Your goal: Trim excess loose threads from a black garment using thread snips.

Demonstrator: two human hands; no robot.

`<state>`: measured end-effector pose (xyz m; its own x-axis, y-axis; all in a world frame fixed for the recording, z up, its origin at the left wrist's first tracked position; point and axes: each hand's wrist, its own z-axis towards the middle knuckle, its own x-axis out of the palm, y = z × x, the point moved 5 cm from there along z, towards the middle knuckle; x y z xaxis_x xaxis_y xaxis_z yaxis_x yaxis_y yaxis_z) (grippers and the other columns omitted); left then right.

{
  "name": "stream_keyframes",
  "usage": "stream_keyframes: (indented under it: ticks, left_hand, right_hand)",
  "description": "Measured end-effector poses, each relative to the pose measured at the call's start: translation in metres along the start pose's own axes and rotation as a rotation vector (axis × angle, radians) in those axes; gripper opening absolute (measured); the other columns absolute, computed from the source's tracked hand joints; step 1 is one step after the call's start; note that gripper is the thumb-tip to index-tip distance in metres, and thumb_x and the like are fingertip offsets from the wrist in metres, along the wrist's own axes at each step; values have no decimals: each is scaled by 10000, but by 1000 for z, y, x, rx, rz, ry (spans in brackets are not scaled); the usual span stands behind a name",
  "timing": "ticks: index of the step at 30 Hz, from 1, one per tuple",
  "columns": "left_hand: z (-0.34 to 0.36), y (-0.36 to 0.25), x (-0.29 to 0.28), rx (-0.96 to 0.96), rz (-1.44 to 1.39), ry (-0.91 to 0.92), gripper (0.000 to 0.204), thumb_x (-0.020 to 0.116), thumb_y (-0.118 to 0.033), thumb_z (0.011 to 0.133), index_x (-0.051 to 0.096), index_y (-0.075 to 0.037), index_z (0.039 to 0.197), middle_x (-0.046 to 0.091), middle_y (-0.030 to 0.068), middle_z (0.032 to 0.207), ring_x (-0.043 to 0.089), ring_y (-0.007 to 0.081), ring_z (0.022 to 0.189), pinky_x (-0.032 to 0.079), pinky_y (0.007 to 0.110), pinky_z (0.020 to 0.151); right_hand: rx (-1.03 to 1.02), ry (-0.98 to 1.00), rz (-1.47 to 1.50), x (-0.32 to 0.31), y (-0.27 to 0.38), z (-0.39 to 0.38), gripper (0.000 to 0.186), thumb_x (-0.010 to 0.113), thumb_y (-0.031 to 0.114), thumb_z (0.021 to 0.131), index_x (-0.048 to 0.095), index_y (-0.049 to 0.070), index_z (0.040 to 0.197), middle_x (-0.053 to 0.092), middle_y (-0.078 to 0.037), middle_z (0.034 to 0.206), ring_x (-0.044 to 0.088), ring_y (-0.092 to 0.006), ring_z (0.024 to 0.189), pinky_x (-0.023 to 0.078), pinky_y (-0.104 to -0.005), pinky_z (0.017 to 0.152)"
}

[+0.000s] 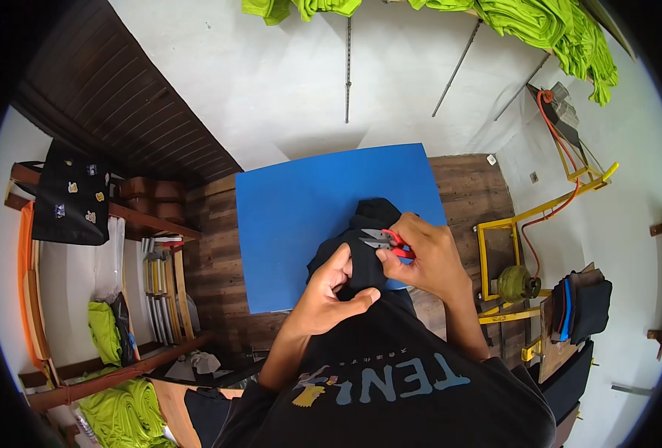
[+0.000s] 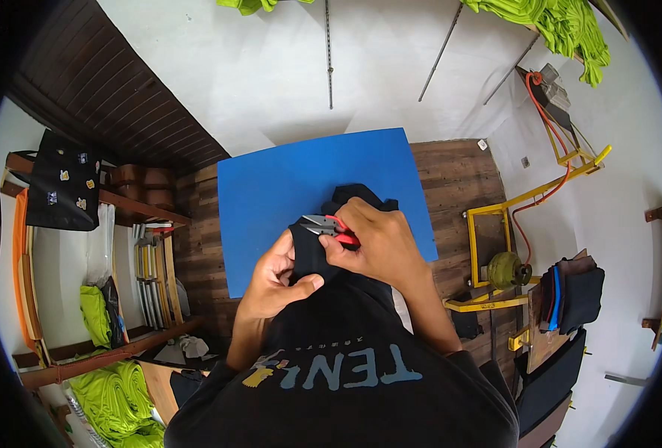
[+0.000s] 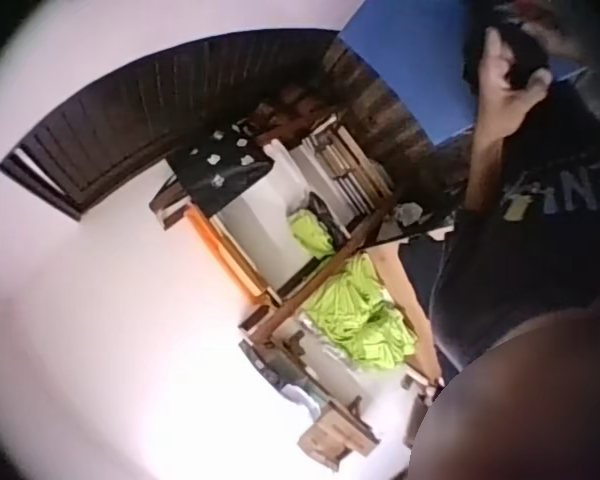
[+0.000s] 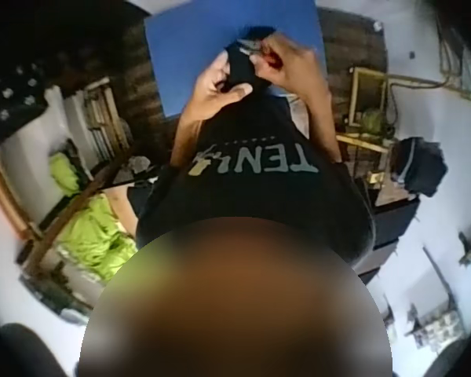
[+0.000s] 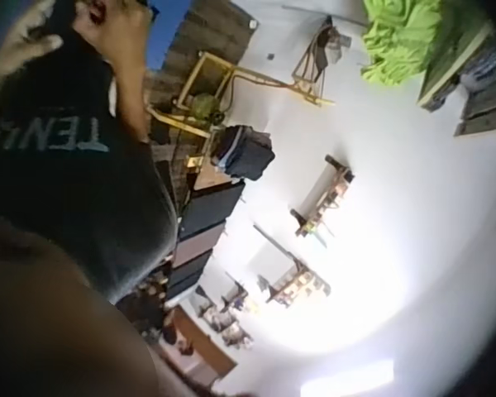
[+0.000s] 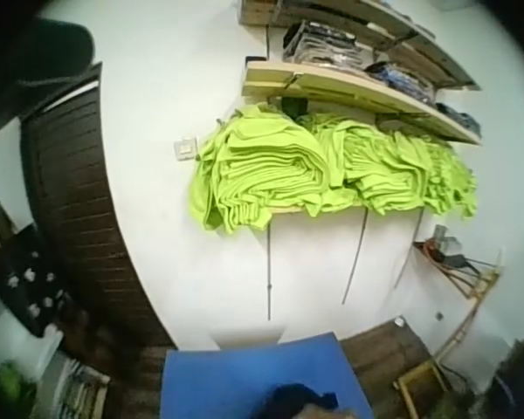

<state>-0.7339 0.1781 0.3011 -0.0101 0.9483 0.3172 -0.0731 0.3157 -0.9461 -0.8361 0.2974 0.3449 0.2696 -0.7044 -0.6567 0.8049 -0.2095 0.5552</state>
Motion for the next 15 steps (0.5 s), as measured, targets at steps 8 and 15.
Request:
stream_keyframes:
  ticks: [8,15]
  left_hand:
    - [11,-4,-1,40,-183,6,590,647,51,804,392,53,1337,529,73,1195,493,120,1099,376,257,947]
    - [45,-8,-26,68,-205,-224,185,580,-96,947,588,2,1103,652,26,989,607,58,852,495,209,748]
  right_hand:
    - [323,-38,678,24,-67,-2,224,601,221,875,516,23,933,654,-121,1085,539,-105,672,454,-252,639]
    - [476,117,861,50,-99,-11,135,598,-22,839,513,47,919,620,-36,876,528,-60,664,434,-203,589]
